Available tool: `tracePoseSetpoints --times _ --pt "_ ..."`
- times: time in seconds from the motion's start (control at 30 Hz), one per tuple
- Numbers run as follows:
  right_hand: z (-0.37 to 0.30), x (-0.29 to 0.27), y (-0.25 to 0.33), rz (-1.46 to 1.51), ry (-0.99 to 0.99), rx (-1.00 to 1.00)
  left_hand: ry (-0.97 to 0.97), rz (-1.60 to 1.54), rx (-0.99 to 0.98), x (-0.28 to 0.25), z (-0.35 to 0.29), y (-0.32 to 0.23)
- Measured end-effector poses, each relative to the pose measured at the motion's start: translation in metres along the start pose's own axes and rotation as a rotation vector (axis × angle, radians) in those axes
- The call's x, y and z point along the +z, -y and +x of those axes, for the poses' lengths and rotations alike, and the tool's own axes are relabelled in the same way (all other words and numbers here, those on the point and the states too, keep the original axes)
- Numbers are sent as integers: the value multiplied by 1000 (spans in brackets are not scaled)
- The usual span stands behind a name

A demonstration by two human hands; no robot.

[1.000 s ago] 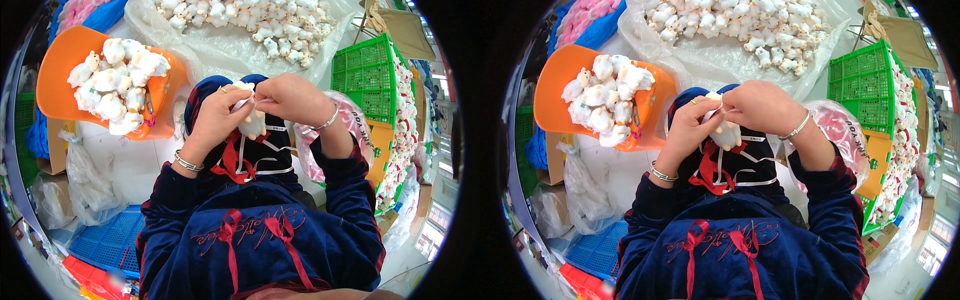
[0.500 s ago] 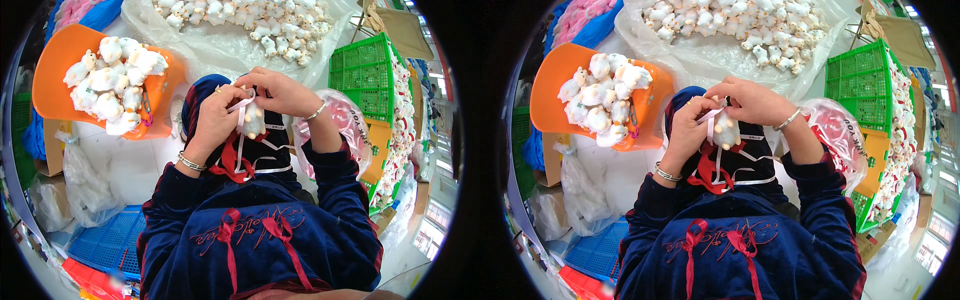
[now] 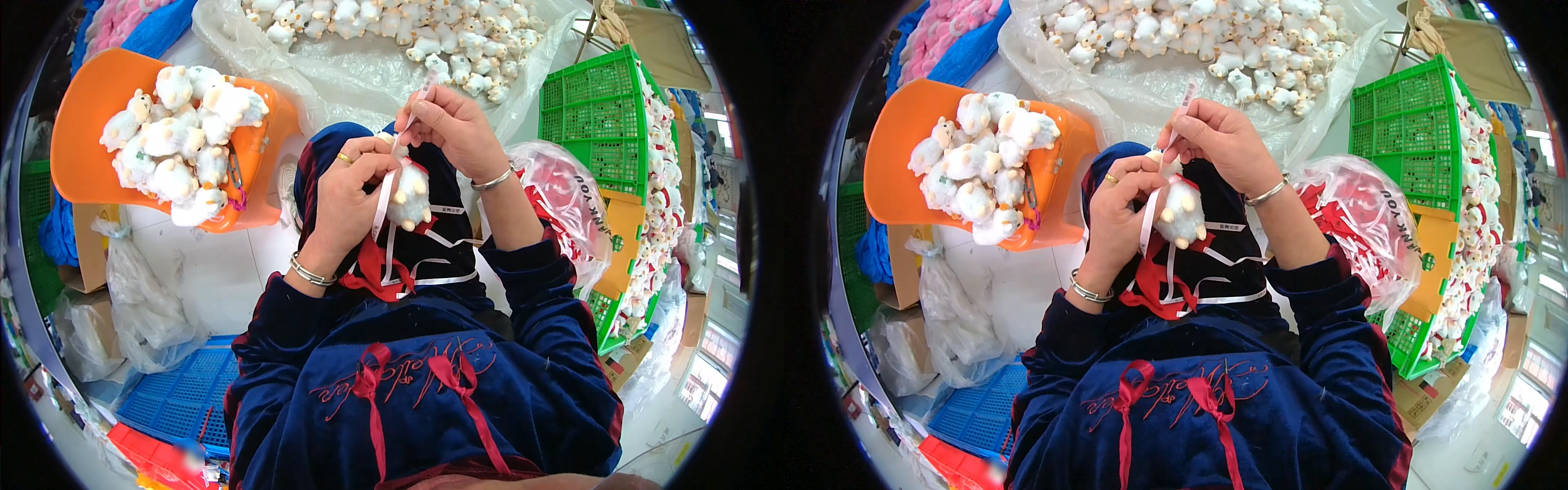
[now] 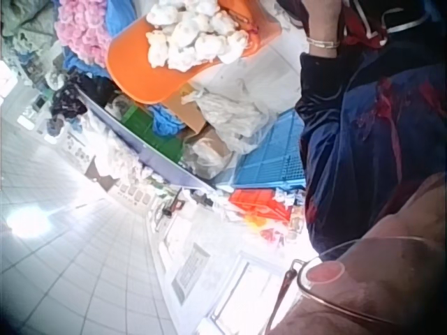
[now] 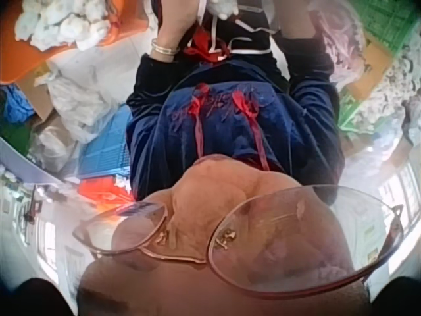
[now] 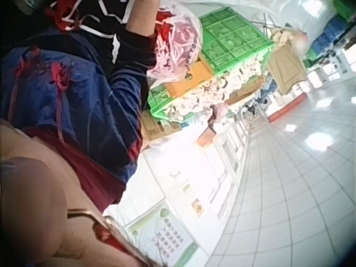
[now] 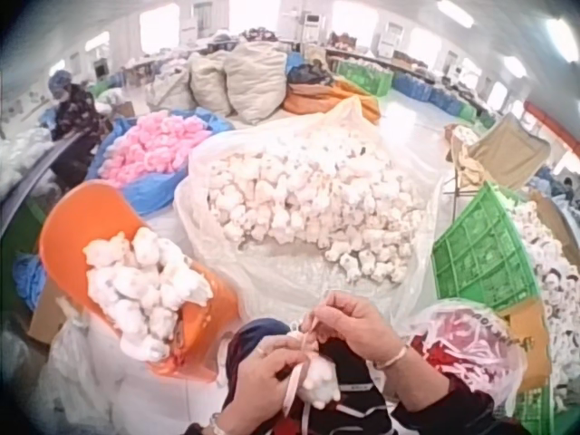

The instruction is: The person sits on the floor and ties red ribbons around the necks of small white stuffed toys. They pick up each toy, wrap the ribbon, and tie a bow by hand.

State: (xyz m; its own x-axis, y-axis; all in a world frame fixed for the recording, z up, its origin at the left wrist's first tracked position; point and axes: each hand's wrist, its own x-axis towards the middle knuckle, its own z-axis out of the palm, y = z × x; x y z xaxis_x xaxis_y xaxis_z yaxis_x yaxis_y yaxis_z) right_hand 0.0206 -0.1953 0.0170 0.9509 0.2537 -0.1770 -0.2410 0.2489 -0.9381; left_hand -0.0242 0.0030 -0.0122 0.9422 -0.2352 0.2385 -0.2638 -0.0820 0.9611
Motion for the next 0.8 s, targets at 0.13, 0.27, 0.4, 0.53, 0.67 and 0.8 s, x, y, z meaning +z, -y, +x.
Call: tracePoseSetpoints --times 0.13,0.27,0.4,0.53,0.67,0.8 --pt "2 1 4 75 49 -17 17 138 72 0 0 1" --pt "8 -1 8 155 78 -74 -20 209 186 0 3 5" --pt "14 -10 14 190 -163 -140 -24 192 146 0 3 5" --pt "9 -47 9 140 -206 -81 -14 154 137 0 3 6" --pt "-4 -25 14 -426 -46 320 -9 144 125 -2 3 6" --pt "-4 0 4 -327 22 297 18 129 100 -2 4 4"
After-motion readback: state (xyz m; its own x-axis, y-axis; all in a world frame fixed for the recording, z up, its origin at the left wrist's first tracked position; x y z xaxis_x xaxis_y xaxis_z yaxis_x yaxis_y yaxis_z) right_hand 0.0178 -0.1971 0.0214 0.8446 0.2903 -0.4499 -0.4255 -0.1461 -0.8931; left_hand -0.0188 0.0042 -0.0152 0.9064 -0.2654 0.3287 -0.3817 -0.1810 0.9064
